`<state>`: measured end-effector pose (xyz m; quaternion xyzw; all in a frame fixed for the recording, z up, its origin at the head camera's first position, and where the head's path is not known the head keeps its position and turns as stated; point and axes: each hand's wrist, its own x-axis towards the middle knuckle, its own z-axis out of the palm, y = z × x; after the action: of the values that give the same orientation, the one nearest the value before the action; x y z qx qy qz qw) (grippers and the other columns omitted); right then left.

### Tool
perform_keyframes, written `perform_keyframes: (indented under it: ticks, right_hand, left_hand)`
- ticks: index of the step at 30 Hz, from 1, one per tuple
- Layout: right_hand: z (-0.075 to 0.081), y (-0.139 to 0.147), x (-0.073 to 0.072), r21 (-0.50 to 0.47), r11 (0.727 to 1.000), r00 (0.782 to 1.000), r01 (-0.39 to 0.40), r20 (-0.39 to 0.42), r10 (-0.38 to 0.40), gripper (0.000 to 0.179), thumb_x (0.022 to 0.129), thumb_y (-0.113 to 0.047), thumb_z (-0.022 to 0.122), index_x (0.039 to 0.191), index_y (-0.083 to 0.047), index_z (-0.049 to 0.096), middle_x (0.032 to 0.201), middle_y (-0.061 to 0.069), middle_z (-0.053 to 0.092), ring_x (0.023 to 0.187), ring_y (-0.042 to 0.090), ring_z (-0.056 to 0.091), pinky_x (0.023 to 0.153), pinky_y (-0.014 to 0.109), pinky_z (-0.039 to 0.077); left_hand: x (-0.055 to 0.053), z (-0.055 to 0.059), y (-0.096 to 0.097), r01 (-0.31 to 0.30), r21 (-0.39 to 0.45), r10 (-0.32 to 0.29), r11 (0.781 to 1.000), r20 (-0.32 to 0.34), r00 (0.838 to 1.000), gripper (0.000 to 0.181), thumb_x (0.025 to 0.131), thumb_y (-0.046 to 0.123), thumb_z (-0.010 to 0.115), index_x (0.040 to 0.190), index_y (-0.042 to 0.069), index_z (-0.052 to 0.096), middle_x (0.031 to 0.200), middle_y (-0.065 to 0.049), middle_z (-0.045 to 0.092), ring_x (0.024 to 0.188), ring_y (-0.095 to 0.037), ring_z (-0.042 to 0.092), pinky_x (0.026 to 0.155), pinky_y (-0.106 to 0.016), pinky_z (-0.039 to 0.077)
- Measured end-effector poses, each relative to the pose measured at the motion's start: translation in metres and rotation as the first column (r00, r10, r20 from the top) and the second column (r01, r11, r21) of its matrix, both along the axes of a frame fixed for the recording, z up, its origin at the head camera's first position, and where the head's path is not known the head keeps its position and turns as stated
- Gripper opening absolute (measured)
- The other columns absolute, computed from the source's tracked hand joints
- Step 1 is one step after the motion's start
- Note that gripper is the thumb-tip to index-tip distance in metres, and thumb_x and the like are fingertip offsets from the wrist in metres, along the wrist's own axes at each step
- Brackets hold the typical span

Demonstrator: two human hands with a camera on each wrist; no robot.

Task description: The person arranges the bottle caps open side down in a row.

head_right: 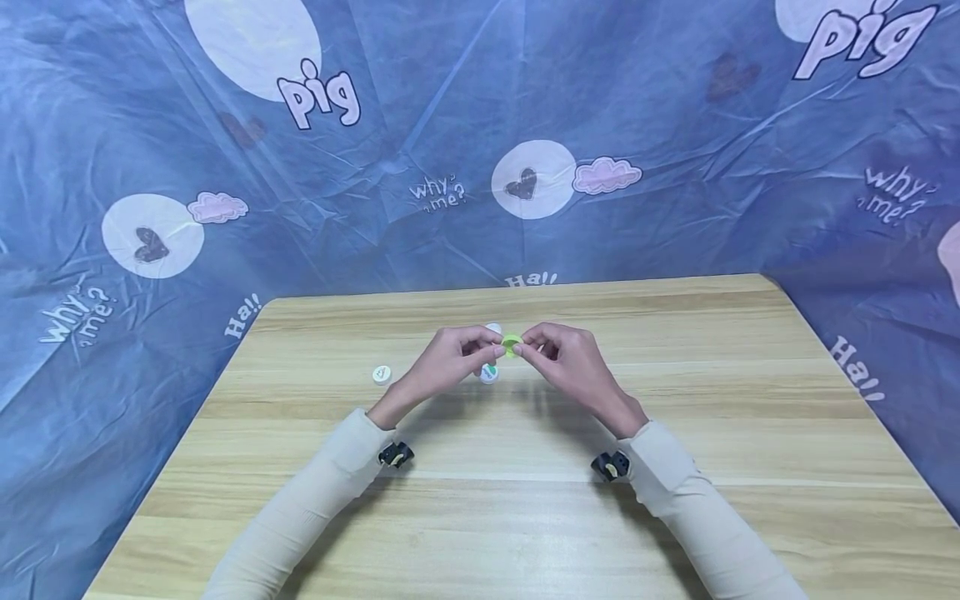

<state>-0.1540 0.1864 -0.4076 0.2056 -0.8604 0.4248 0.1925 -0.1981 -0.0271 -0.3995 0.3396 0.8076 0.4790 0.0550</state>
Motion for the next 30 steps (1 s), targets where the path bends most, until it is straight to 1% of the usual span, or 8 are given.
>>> perform_keyframes:
  ticks: [8, 11, 14, 18, 21, 24, 26, 30]
  right_hand:
    - [0.0004, -0.0008, -0.0006, -0.017, 1.0, 1.0, 0.012, -0.023, -0.013, 0.006, 0.086, -0.022, 0.072, 0.087, -0.016, 0.07, 0.064, -0.011, 0.06, 0.05, 0.007, 0.051, 0.044, 0.02, 0.04]
    - [0.001, -0.0018, -0.0002, -0.027, 0.999, 1.0, 0.019, -0.016, -0.019, 0.007, 0.086, -0.023, 0.071, 0.087, -0.015, 0.07, 0.065, -0.009, 0.061, 0.05, 0.007, 0.052, 0.044, 0.019, 0.04]
    - [0.0007, -0.0024, 0.0002, -0.038, 0.999, 1.0, 0.019, -0.007, -0.019, 0.007, 0.087, -0.023, 0.071, 0.087, -0.016, 0.07, 0.066, -0.007, 0.062, 0.05, 0.008, 0.052, 0.044, 0.019, 0.04]
    - [-0.0004, -0.0021, 0.0003, -0.042, 0.999, 0.999, 0.017, -0.028, -0.018, 0.006, 0.086, -0.022, 0.072, 0.087, -0.015, 0.07, 0.065, -0.008, 0.061, 0.05, 0.008, 0.052, 0.044, 0.019, 0.04]
    - [-0.0015, -0.0017, 0.0, -0.037, 0.999, 0.997, 0.002, -0.081, -0.005, 0.006, 0.085, -0.018, 0.073, 0.088, -0.014, 0.07, 0.067, -0.009, 0.062, 0.051, 0.007, 0.052, 0.045, 0.018, 0.041]
    - [-0.0025, -0.0015, 0.0001, -0.021, 0.999, 0.988, -0.025, -0.155, 0.021, 0.008, 0.083, -0.012, 0.074, 0.089, -0.01, 0.07, 0.071, -0.007, 0.063, 0.054, 0.006, 0.054, 0.048, 0.017, 0.043]
    - [-0.0024, -0.0015, 0.0007, -0.004, 0.999, 0.978, -0.04, -0.203, 0.039, 0.01, 0.081, -0.01, 0.075, 0.09, -0.008, 0.07, 0.073, -0.006, 0.063, 0.057, 0.005, 0.054, 0.051, 0.015, 0.044]
    - [-0.002, -0.0006, 0.0021, 0.045, 0.997, 0.962, -0.058, -0.266, 0.068, 0.012, 0.081, -0.009, 0.075, 0.091, -0.006, 0.069, 0.078, -0.005, 0.064, 0.06, 0.004, 0.054, 0.054, 0.012, 0.044]
  left_hand:
    - [0.0006, 0.0, 0.0004, 0.007, 0.003, -0.007, 1.0, 0.029, 1.0, 0.021, 0.093, 0.031, 0.062, 0.101, 0.014, 0.07, 0.074, 0.005, 0.064, 0.062, -0.017, 0.06, 0.055, -0.026, 0.05]
    - [0.0008, -0.001, 0.0, 0.022, 0.012, -0.023, 1.0, 0.089, 0.996, 0.023, 0.094, 0.033, 0.06, 0.1, 0.014, 0.07, 0.074, 0.001, 0.064, 0.061, -0.019, 0.06, 0.058, -0.033, 0.053]
    - [0.0008, -0.0026, -0.001, 0.038, 0.025, -0.042, 0.999, 0.177, 0.983, 0.026, 0.095, 0.036, 0.057, 0.099, 0.014, 0.07, 0.075, -0.003, 0.065, 0.062, -0.022, 0.059, 0.063, -0.045, 0.052]
    - [-0.0004, -0.0032, -0.0022, 0.064, 0.06, -0.08, 0.996, 0.332, 0.94, 0.036, 0.097, 0.041, 0.051, 0.1, 0.011, 0.07, 0.078, -0.009, 0.065, 0.061, -0.02, 0.056, 0.062, -0.046, 0.048]
    - [-0.0026, -0.0026, -0.0029, 0.084, 0.099, -0.12, 0.992, 0.452, 0.884, 0.045, 0.098, 0.045, 0.047, 0.104, 0.006, 0.07, 0.08, -0.01, 0.064, 0.06, -0.017, 0.052, 0.057, -0.035, 0.043]
    - [-0.0042, -0.0012, -0.0034, 0.102, 0.119, -0.15, 0.988, 0.525, 0.838, 0.05, 0.097, 0.047, 0.045, 0.107, 0.005, 0.069, 0.081, -0.009, 0.064, 0.059, -0.014, 0.051, 0.057, -0.028, 0.041]
    - [-0.0047, -0.0003, -0.0035, 0.117, 0.127, -0.168, 0.985, 0.549, 0.819, 0.05, 0.097, 0.048, 0.045, 0.108, 0.006, 0.069, 0.082, -0.008, 0.064, 0.059, -0.013, 0.05, 0.057, -0.027, 0.041]
    - [-0.0046, -0.0004, -0.003, 0.13, 0.154, -0.196, 0.979, 0.569, 0.798, 0.047, 0.096, 0.047, 0.048, 0.108, 0.008, 0.07, 0.083, -0.009, 0.064, 0.059, -0.012, 0.051, 0.056, -0.024, 0.042]
